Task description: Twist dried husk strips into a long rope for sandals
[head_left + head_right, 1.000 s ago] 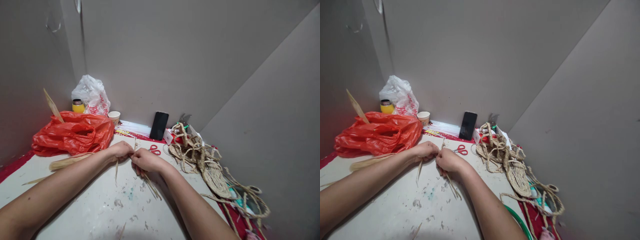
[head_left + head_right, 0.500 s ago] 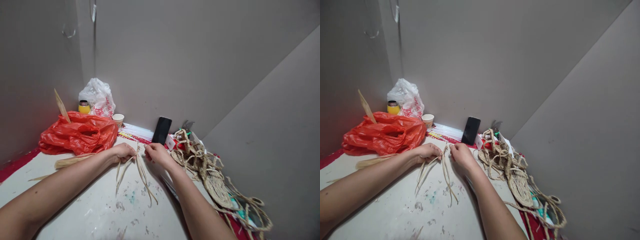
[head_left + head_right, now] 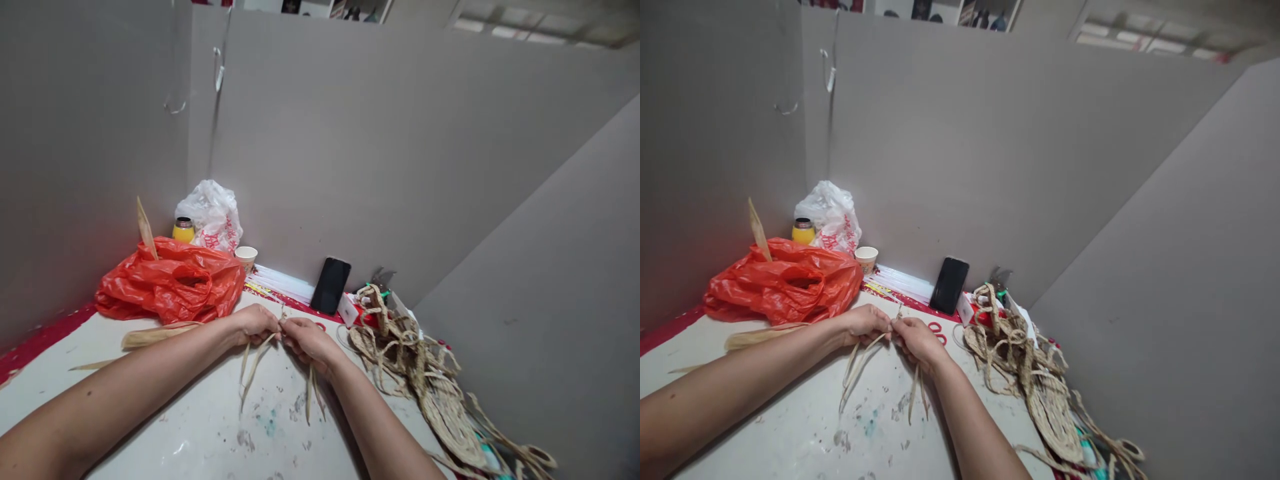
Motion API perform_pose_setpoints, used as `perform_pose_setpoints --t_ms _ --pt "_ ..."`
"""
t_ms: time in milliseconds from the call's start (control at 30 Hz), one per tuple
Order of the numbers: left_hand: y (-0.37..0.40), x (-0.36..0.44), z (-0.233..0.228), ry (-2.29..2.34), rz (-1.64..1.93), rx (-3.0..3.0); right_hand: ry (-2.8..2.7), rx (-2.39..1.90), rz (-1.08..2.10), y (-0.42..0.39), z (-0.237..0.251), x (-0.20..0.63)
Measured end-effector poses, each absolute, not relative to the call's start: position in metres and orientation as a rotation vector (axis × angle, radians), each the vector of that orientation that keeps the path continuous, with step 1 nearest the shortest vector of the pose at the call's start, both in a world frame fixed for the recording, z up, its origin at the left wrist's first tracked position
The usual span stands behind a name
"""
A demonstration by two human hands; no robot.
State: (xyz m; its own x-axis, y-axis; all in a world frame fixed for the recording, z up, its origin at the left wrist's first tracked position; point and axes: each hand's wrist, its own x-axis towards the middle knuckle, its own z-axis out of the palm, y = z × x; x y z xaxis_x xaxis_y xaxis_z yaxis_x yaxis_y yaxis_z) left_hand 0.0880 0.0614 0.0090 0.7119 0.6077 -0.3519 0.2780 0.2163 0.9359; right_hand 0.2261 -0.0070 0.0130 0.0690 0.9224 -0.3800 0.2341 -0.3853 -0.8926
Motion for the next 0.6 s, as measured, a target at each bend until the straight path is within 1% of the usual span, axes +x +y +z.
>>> perform_pose_setpoints --t_ms 200,400,600 --pt "0.063 0.087 0.005 0.834 0.260 1.565 -1.211 -1.788 1.413 -0.005 0.008 0.235" --pt "0.066 0.086 -0.001 0.872 0.270 1.904 -1.157 -1.729 1.493 -0.004 0.003 0.235" --pt "0.058 0.079 0.018 1.035 0.246 2.256 -1.003 -1.655 1.492 -0.005 0.004 0.220"
